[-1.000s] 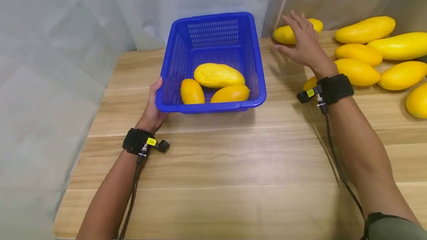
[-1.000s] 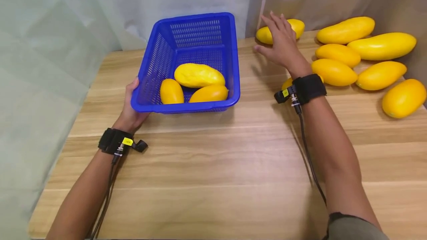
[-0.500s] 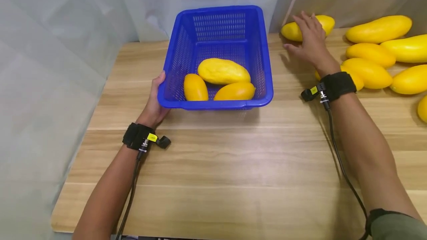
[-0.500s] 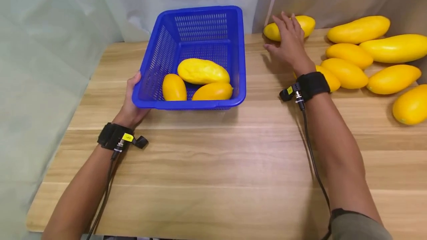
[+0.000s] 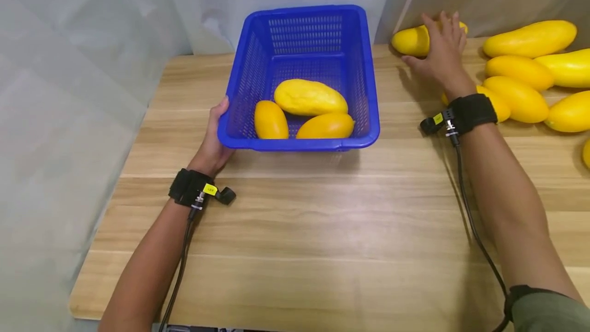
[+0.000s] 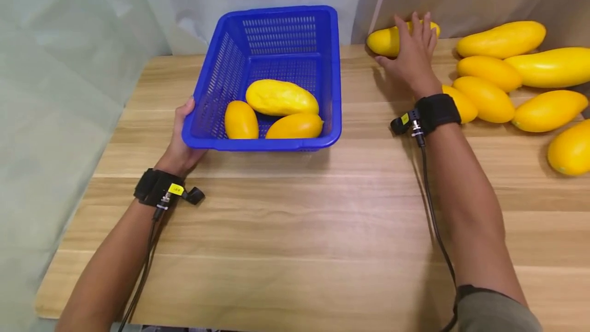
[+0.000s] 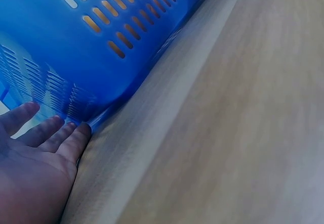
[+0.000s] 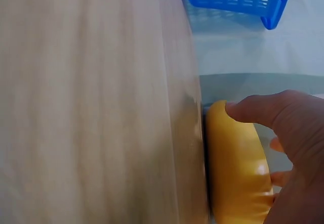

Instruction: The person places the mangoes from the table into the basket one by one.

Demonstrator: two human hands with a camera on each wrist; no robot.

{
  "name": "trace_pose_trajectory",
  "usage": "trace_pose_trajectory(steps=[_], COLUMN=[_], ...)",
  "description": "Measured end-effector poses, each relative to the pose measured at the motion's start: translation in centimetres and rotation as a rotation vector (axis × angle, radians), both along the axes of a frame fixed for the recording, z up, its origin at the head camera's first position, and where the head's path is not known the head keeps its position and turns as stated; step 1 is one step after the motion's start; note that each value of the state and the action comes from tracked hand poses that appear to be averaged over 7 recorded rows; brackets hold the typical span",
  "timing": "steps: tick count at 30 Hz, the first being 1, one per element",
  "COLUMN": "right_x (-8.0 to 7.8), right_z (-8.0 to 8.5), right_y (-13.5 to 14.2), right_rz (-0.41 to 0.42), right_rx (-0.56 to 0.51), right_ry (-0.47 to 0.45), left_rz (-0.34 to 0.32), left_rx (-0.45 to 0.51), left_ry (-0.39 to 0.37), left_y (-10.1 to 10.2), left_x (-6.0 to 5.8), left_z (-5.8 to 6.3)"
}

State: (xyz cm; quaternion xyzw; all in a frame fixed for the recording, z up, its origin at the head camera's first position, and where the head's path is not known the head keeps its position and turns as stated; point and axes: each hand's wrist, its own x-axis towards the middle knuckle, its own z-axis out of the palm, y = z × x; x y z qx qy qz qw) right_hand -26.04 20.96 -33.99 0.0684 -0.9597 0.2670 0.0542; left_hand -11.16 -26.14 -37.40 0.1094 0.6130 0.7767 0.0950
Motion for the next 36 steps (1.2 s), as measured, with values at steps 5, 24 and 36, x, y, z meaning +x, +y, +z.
trace_pose_trajectory(steps=[5, 24, 36], right_x=[0.3, -0.8, -1.2], right_z=[-0.1, -0.4, 0.4], right_y=[0.2, -0.2, -0.9], right_rz=[-0.012, -0.071, -0.090], right_rx=[0.029, 0.092, 0.162], right_ry=[-0.015, 0.134, 0.139], left_rz=[-0.014, -0.004, 0.018], left_rx=[-0.004, 0.018, 0.028], left_ry=[0.004, 0.004, 0.009], left_y=[-0.1, -0.9, -1.6], left_x=[0.0, -0.5, 0.6], left_z=[-0.1, -0.2, 0.5])
